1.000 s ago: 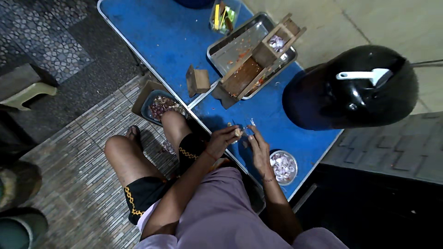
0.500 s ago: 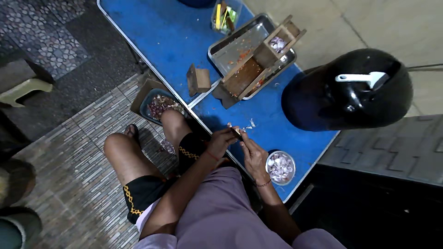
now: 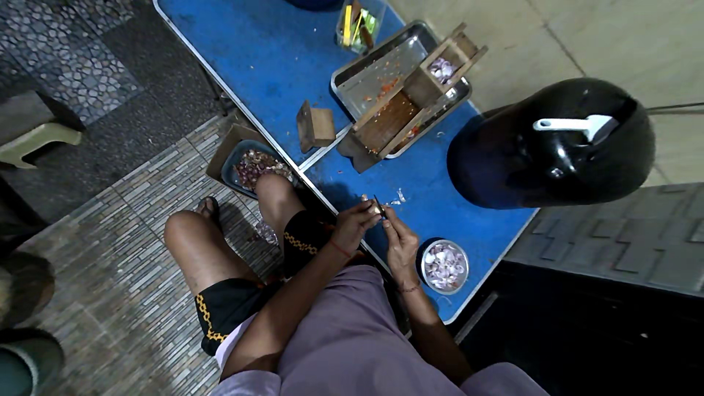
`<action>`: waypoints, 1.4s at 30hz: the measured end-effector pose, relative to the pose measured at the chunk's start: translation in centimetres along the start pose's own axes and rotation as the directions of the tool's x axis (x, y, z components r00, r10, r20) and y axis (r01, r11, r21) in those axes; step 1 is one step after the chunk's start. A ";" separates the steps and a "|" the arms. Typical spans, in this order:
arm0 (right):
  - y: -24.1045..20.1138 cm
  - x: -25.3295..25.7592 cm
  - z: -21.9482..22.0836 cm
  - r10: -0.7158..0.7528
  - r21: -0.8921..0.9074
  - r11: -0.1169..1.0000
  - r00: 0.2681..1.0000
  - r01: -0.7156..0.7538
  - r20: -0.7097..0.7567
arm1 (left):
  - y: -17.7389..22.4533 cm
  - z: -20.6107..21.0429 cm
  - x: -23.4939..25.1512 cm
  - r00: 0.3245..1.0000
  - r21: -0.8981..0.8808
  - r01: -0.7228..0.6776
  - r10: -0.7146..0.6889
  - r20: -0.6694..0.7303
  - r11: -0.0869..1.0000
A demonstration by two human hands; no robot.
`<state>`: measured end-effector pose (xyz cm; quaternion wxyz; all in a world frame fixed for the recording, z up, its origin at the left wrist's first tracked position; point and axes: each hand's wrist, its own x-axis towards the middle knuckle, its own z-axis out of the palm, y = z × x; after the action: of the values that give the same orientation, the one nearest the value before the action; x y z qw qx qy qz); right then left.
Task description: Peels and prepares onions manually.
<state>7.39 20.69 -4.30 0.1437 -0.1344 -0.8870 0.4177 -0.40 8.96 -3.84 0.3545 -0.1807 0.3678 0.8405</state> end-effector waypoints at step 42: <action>3.0 3.5 -1.3 0.500 0.477 0.725 0.856 -0.497 0.132 | -0.1 -1.3 0.1 0.987 0.291 -0.007 -0.039 0.154 0.957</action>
<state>5.01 24.69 -5.35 0.0584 -0.3275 -0.6805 0.6529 -0.34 8.07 -4.86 0.4119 -0.0626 0.4564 0.7862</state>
